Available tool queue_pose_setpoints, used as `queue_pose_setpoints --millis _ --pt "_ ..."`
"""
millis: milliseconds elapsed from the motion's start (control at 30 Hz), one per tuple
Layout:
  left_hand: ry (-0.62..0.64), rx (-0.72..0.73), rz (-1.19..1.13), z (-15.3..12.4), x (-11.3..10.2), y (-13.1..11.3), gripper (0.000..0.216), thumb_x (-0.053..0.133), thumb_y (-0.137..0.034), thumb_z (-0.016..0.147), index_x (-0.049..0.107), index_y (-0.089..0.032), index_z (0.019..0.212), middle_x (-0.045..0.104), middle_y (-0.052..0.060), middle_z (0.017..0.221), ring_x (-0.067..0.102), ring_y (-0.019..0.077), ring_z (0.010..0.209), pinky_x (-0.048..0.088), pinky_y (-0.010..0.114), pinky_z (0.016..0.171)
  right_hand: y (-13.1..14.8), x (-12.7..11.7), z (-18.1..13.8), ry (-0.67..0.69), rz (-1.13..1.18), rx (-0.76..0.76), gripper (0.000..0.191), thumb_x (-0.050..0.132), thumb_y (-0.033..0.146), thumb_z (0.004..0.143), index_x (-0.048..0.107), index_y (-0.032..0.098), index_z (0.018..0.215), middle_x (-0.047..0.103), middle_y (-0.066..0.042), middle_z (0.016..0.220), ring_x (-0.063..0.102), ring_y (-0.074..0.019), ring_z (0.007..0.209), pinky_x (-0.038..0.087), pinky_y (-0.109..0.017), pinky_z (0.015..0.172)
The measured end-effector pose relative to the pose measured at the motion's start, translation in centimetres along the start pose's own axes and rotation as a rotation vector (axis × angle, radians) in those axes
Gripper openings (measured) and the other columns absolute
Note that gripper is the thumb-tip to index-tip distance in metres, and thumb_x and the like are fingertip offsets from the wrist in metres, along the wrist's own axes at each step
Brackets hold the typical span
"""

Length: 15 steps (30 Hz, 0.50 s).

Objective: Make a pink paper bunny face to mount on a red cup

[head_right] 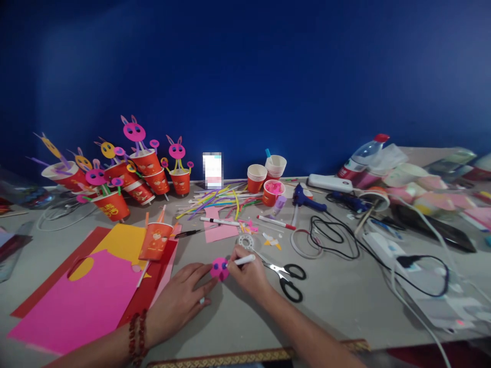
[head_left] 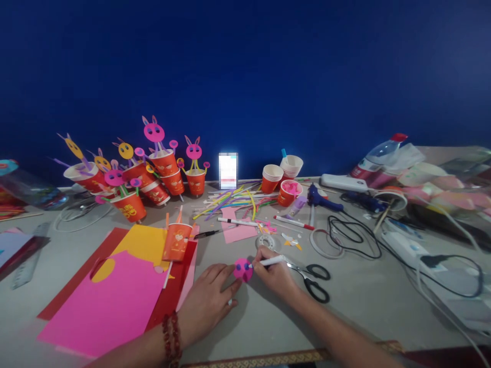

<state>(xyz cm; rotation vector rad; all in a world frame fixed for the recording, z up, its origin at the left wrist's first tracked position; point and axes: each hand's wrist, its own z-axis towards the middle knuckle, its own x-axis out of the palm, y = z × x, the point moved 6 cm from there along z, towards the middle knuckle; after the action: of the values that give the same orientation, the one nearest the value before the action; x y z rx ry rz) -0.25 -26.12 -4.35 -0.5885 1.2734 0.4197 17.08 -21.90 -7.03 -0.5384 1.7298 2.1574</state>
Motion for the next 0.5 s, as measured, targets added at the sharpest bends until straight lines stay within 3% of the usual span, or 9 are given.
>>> queue_pose_setpoints --millis 500 --pt "0.022 0.0 0.008 0.09 0.05 -0.04 0.044 0.067 -0.021 0.085 0.053 -0.021 0.127 0.053 0.01 0.133 0.049 0.0279 0.118 0.045 0.045 0.1 0.33 -0.09 0.0 0.001 -0.005 -0.024 0.015 0.052 0.017 0.078 0.049 0.021 0.065 0.047 0.005 0.057 0.041 -0.0127 0.054 0.03 -0.026 0.052"
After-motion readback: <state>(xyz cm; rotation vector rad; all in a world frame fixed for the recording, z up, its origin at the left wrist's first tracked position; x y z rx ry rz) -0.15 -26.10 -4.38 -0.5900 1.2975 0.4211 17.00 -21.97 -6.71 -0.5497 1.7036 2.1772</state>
